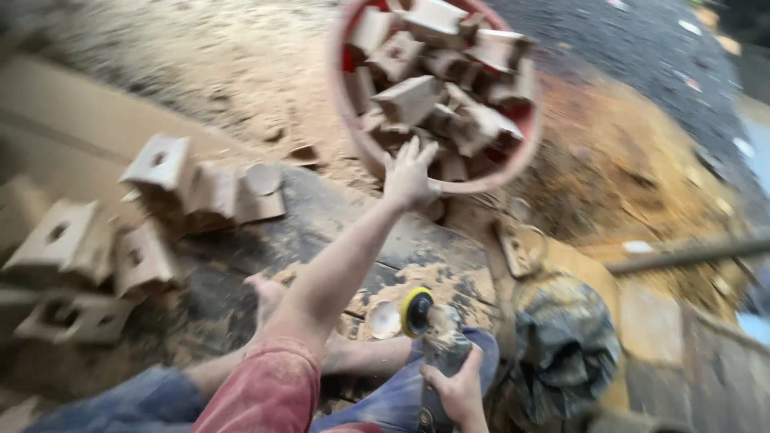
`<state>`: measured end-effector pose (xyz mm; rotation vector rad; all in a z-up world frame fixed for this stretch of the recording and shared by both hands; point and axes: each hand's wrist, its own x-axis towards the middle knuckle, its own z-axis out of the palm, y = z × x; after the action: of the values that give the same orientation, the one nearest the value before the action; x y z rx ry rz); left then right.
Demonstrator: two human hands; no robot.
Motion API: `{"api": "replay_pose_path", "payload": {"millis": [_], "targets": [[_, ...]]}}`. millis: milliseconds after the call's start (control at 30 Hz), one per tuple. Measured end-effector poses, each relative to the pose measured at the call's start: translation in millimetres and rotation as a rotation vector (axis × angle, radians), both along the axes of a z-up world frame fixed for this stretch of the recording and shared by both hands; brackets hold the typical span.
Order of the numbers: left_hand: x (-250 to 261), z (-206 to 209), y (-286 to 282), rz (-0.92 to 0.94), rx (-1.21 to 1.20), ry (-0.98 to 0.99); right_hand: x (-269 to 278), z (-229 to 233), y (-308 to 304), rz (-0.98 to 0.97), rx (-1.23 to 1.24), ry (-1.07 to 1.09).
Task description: The person sits cross-legged on the floor and uses a handheld rotary sander to smooth the edges of small wooden pieces. They pick up each piece, sand it, and place it into a nearby red basin.
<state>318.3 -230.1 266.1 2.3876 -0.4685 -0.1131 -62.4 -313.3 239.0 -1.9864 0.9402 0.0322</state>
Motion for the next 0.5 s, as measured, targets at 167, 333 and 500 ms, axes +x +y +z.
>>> {"api": "replay_pose_path", "payload": {"millis": [167, 333, 500], "targets": [[-23, -164, 138, 0.49, -0.416, -0.051, 7, -30, -8, 0.099, 0.06, -0.052], [-48, -88, 279, 1.193, -0.738, 0.072, 22, -21, -3, 0.119, 0.053, 0.113], [28, -172, 376, 1.446, -0.551, 0.15, 29, -2, 18, 0.056, -0.044, 0.246]]}}
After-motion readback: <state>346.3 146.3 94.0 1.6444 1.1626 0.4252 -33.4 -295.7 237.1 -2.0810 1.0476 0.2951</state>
